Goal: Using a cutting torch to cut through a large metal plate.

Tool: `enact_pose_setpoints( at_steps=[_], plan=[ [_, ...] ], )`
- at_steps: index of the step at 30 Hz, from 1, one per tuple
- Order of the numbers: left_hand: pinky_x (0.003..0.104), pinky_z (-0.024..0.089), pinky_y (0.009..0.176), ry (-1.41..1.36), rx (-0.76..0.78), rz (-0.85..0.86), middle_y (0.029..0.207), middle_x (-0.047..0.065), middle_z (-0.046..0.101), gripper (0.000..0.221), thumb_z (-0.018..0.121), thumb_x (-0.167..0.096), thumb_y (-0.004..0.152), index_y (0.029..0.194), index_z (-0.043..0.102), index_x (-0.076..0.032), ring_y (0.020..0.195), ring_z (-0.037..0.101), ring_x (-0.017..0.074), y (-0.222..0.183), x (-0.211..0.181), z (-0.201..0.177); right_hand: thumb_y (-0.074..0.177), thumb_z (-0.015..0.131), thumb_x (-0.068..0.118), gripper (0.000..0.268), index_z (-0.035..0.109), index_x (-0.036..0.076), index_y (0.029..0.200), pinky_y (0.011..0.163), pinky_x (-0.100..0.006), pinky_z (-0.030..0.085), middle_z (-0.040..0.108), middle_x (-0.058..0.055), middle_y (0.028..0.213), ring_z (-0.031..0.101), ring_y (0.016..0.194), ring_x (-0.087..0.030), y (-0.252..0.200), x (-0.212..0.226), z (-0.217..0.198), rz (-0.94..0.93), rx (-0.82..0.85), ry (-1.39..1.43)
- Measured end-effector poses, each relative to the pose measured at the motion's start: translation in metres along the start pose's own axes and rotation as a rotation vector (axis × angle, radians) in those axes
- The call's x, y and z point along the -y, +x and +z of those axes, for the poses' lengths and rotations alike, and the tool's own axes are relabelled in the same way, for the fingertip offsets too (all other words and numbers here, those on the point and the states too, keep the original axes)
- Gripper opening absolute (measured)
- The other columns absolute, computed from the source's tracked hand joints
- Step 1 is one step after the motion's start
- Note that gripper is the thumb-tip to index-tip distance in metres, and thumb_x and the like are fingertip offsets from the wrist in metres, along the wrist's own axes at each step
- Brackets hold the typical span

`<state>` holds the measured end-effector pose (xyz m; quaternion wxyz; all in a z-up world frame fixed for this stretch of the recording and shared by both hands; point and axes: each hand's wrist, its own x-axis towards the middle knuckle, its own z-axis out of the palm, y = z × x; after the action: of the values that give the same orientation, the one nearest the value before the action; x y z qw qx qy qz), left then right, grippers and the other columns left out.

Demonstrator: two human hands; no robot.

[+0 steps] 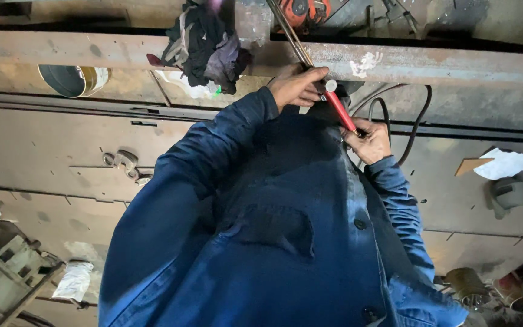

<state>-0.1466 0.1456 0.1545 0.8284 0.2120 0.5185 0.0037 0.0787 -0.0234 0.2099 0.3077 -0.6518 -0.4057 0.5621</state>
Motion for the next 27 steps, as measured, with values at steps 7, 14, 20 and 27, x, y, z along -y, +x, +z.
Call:
enact_pose_setpoints(
  at_steps=[7, 14, 20, 27],
  plan=[
    [0.053, 0.06, 0.095, -0.028, 0.033, -0.079, 0.135, 0.039, 0.057, 0.11, 0.083, -0.055, 0.082, 0.159, 0.024, -0.003, 0.116, 0.07, 0.0446, -0.01, 0.004, 0.005, 0.09, 0.077, 0.006, 0.012, 0.077, 0.001, 0.102, 0.044, -0.028, 0.048, 0.063, -0.016, 0.06, 0.064, 0.052, -0.019, -0.011, 0.011, -0.007, 0.026, 0.01, 0.042],
    [0.054, 0.053, 0.103, 0.041, 0.206, -0.085, 0.143, 0.041, 0.05, 0.09, 0.08, -0.057, 0.085, 0.154, 0.044, -0.012, 0.127, 0.061, 0.0489, 0.033, 0.049, 0.039, 0.086, 0.083, 0.012, 0.017, 0.08, 0.009, 0.103, 0.052, -0.032, 0.046, 0.065, -0.015, 0.067, 0.062, 0.061, -0.016, -0.064, -0.012, -0.011, 0.114, -0.107, -0.102],
    [0.055, 0.055, 0.088, -0.043, 0.396, -0.346, 0.125, 0.027, 0.065, 0.057, 0.068, -0.034, 0.088, 0.133, 0.058, 0.0, 0.105, 0.068, 0.044, 0.147, 0.104, 0.069, 0.091, 0.083, 0.013, 0.016, 0.078, 0.009, 0.106, 0.068, -0.027, 0.048, 0.072, -0.012, 0.088, 0.06, 0.077, -0.01, -0.104, -0.034, 0.003, 0.165, -0.306, 0.036],
    [0.071, 0.05, 0.099, -0.024, 0.439, -0.37, 0.147, 0.031, 0.051, 0.063, 0.069, -0.022, 0.092, 0.146, 0.046, -0.001, 0.129, 0.056, 0.0541, 0.093, 0.049, 0.111, 0.095, 0.079, 0.016, 0.022, 0.072, 0.004, 0.113, 0.078, -0.03, 0.048, 0.07, -0.013, 0.093, 0.06, 0.083, -0.015, -0.129, -0.055, 0.012, 0.232, -0.392, 0.123]
  ],
)
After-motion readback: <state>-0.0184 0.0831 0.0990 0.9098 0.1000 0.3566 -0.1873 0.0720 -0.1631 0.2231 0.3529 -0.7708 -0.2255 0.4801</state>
